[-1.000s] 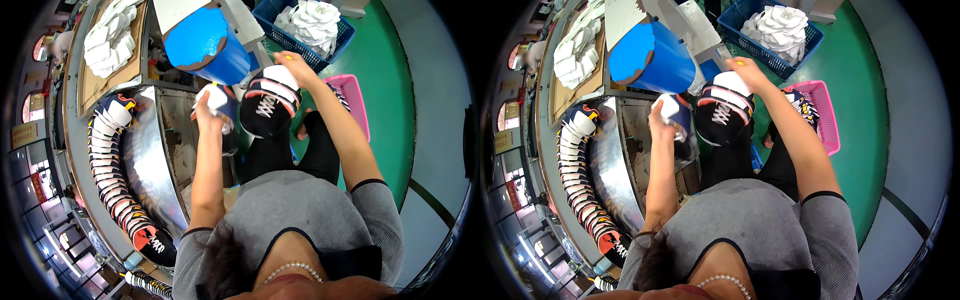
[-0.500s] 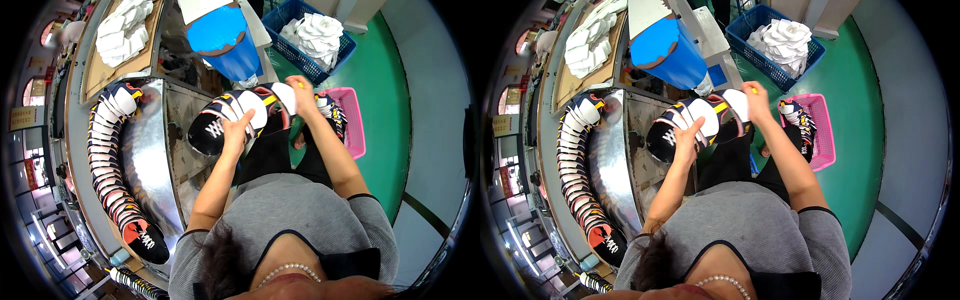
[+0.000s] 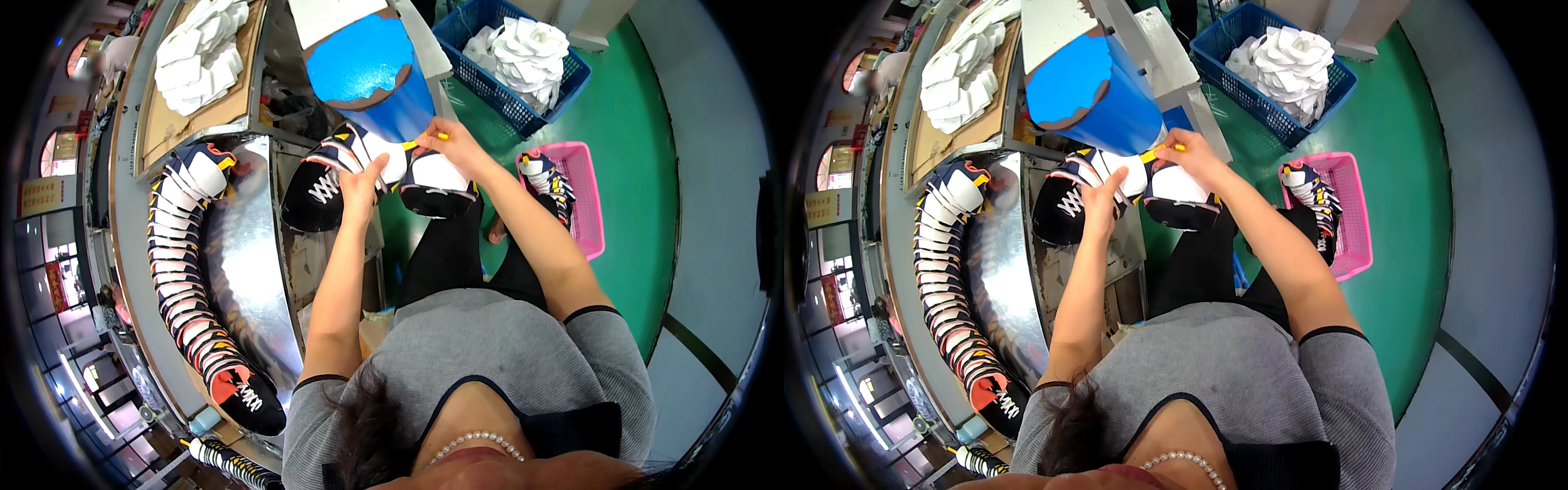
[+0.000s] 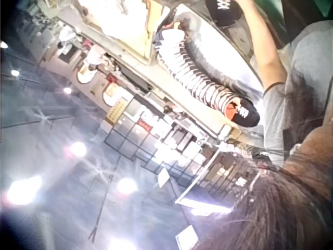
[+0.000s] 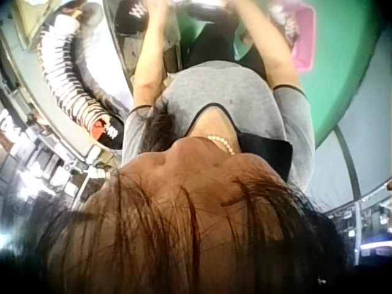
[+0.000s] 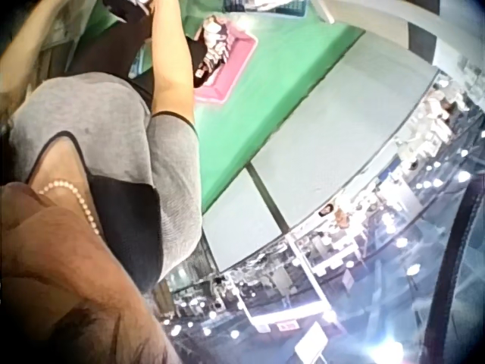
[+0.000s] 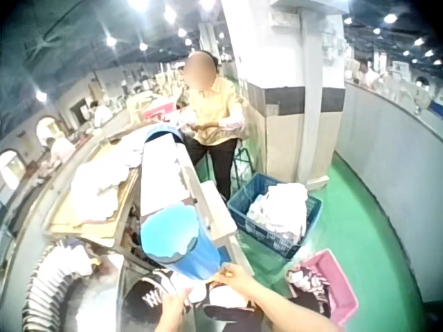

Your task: The person picks up a pink basket and gathers a stack of shoe uppers from a table. They take the shoe uppers to a machine and apply a small plug into the top eyelet of each shoe upper one by one before placing the finished stack back on the table.

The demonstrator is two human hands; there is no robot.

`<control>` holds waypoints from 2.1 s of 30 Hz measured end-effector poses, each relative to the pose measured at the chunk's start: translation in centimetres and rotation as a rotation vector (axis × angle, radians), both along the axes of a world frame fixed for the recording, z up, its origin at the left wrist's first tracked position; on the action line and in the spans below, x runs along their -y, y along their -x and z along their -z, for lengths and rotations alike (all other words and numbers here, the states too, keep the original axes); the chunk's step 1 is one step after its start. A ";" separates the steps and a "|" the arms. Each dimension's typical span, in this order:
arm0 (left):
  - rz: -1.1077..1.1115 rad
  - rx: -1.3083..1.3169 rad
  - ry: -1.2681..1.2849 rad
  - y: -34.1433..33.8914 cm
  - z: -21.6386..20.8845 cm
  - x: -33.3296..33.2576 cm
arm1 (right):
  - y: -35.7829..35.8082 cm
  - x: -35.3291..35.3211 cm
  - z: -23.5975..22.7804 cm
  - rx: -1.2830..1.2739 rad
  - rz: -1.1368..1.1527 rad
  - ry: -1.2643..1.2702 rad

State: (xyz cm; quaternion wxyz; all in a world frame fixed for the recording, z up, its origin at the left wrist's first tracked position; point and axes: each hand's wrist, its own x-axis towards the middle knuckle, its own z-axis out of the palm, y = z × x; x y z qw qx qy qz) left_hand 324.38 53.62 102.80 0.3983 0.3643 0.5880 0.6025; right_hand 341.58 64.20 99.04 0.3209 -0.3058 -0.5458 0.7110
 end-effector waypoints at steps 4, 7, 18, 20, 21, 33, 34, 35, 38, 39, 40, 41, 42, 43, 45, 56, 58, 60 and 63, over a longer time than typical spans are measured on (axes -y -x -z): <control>-0.061 0.270 0.160 0.0 0.1 -2.5 | 0.0 -2.2 -0.3 -0.057 -0.020 0.179; -0.125 0.552 0.224 -0.4 -0.3 -3.9 | 0.4 -4.4 -0.3 -0.017 -0.058 0.265; -0.220 0.635 -0.074 -2.5 -9.2 8.6 | -6.0 -0.6 -0.7 -0.101 -0.038 0.480; -0.362 0.300 -0.125 -3.8 -14.5 11.9 | -7.6 -0.1 -1.7 -0.185 -0.022 0.442; -0.431 0.167 -0.200 -4.3 -16.3 13.1 | -7.9 1.2 -2.4 -0.185 0.055 0.414; -0.619 -0.065 0.135 25.2 -6.3 13.1 | -3.2 10.2 -2.1 -0.063 0.115 0.001; -0.391 0.047 0.027 27.0 -5.3 13.5 | -3.3 9.9 -1.2 -0.145 0.169 0.027; -0.377 -0.126 0.134 25.0 -6.2 13.1 | -3.2 9.7 -0.5 -0.147 0.215 -0.022; -0.636 -0.651 0.123 20.2 -6.5 16.8 | -3.2 9.7 -0.1 -0.178 0.358 0.125; -0.873 -0.945 0.009 15.3 -6.8 16.9 | -3.5 9.6 -0.2 -0.174 0.390 0.164; -0.800 -1.072 -0.182 15.0 -5.5 18.4 | -3.2 9.4 -0.3 -0.243 0.365 0.260; -0.532 -0.788 -0.025 11.6 -3.8 17.3 | -2.7 9.4 -0.7 -0.339 0.352 0.372; -0.337 -0.528 0.189 8.2 -2.5 16.4 | -1.7 9.2 -0.4 -0.398 0.376 0.472; -0.132 -0.488 0.261 0.1 -4.5 13.8 | -0.6 9.2 0.1 -0.453 0.383 0.568; 0.134 -0.162 0.329 -4.1 -1.1 9.7 | -0.6 9.6 -1.5 -0.566 0.437 0.617; 0.019 -0.030 0.083 -3.6 -0.7 -0.8 | 0.1 2.4 0.5 -0.390 0.210 0.398; 0.007 0.003 0.103 -2.8 0.6 -2.4 | 0.4 1.2 1.1 -0.387 0.192 0.442; -0.001 0.202 0.164 -2.6 0.5 -4.2 | 0.4 0.2 1.9 -0.439 0.180 0.534; -0.005 0.640 0.316 -2.1 0.5 -5.3 | 1.1 -1.5 1.7 -0.414 0.186 0.640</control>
